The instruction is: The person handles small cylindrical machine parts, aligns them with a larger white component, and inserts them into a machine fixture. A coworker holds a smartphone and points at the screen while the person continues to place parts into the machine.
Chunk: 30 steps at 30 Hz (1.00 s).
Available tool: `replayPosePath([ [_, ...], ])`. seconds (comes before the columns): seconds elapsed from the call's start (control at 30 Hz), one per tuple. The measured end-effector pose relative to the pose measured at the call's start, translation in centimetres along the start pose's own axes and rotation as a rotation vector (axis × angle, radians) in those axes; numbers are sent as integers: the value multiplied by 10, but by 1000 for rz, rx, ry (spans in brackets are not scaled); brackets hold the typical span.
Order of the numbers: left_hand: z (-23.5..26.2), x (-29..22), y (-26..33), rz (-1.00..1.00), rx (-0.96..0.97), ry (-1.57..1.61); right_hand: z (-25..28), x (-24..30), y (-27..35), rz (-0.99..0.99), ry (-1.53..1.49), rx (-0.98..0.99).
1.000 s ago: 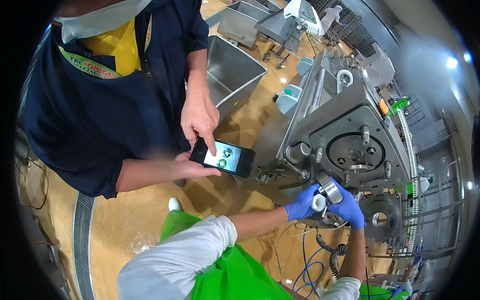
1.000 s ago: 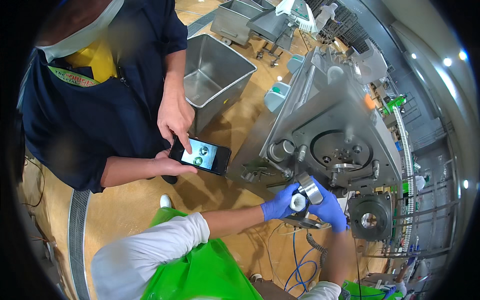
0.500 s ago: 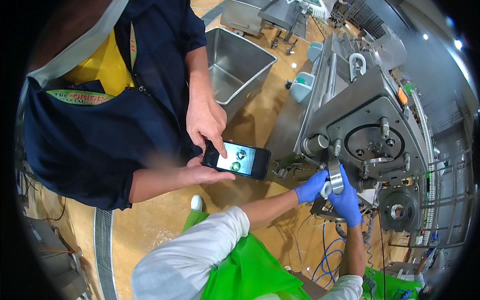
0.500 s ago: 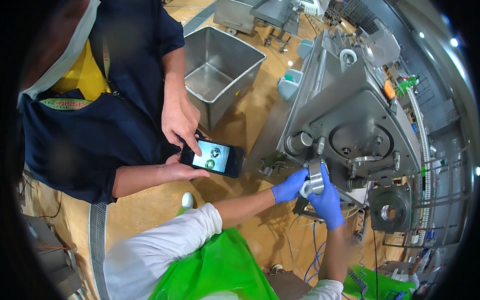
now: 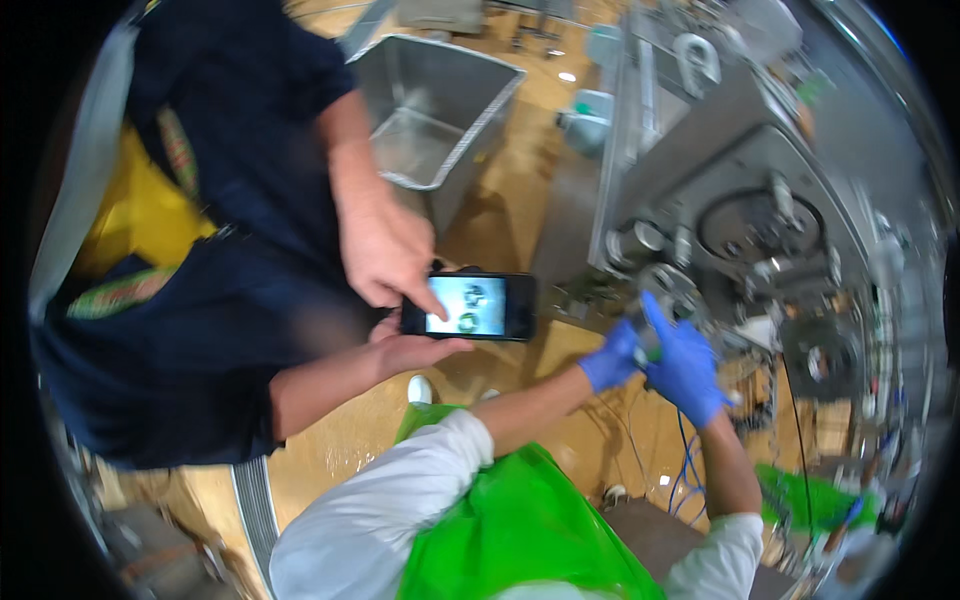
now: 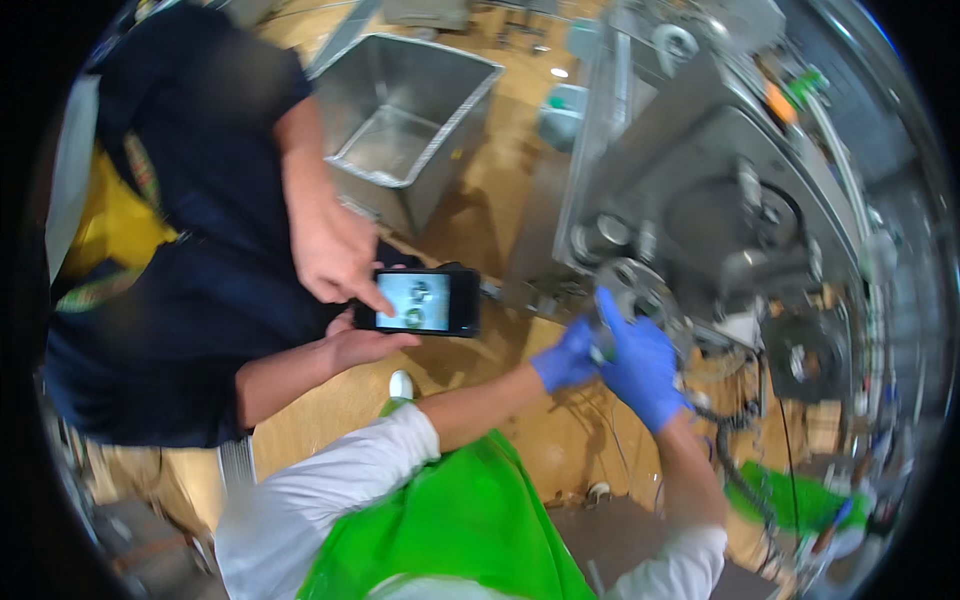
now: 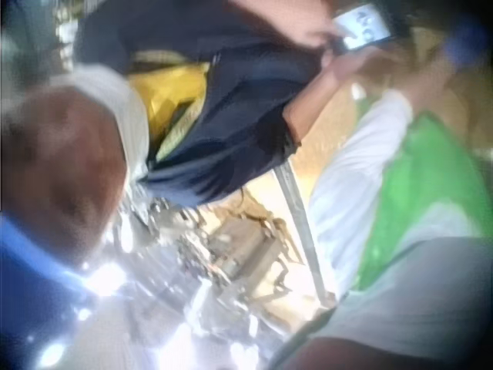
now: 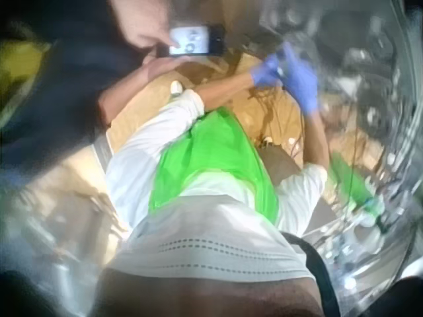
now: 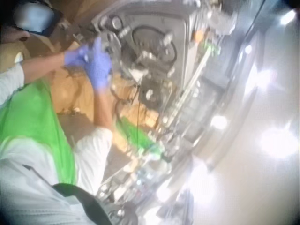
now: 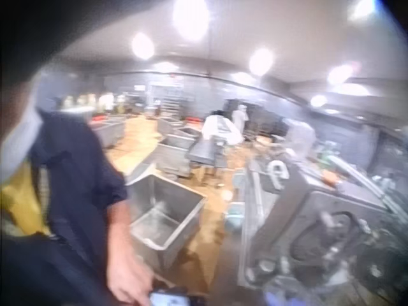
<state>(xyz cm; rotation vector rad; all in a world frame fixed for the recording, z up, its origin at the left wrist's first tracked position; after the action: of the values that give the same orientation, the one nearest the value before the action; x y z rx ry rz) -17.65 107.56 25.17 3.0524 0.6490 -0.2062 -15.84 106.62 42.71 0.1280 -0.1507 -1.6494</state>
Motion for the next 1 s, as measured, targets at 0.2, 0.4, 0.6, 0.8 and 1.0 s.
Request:
replayPosePath([
  [0.2,-8,-56,12,20,-115,-315,-22,-5,-7,-81,-33,-154],
  [0.4,41,-78,0,143,-310,-468,-53,-23,4,-206,32,-183],
  [0.6,-23,-74,3,-160,-266,-770,-62,-31,18,-272,16,-96],
  [0.8,7,-74,-5,-64,-287,-757,-57,-31,7,-279,85,38],
  [1.0,26,-60,-1,-3,-265,-687,-60,-44,11,-215,152,131],
])
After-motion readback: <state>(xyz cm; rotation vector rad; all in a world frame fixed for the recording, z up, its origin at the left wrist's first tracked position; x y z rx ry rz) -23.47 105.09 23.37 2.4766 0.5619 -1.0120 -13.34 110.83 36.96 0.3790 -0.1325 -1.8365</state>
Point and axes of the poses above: each hand's wrist, its own y-axis away from the middle knuckle, its own z-axis out of the back of the hand, x = y × z, the point moved 5 cm from there along -y, towards the middle knuckle, and after that the axes turned 7 degrees about x, right-handed, at the moved point
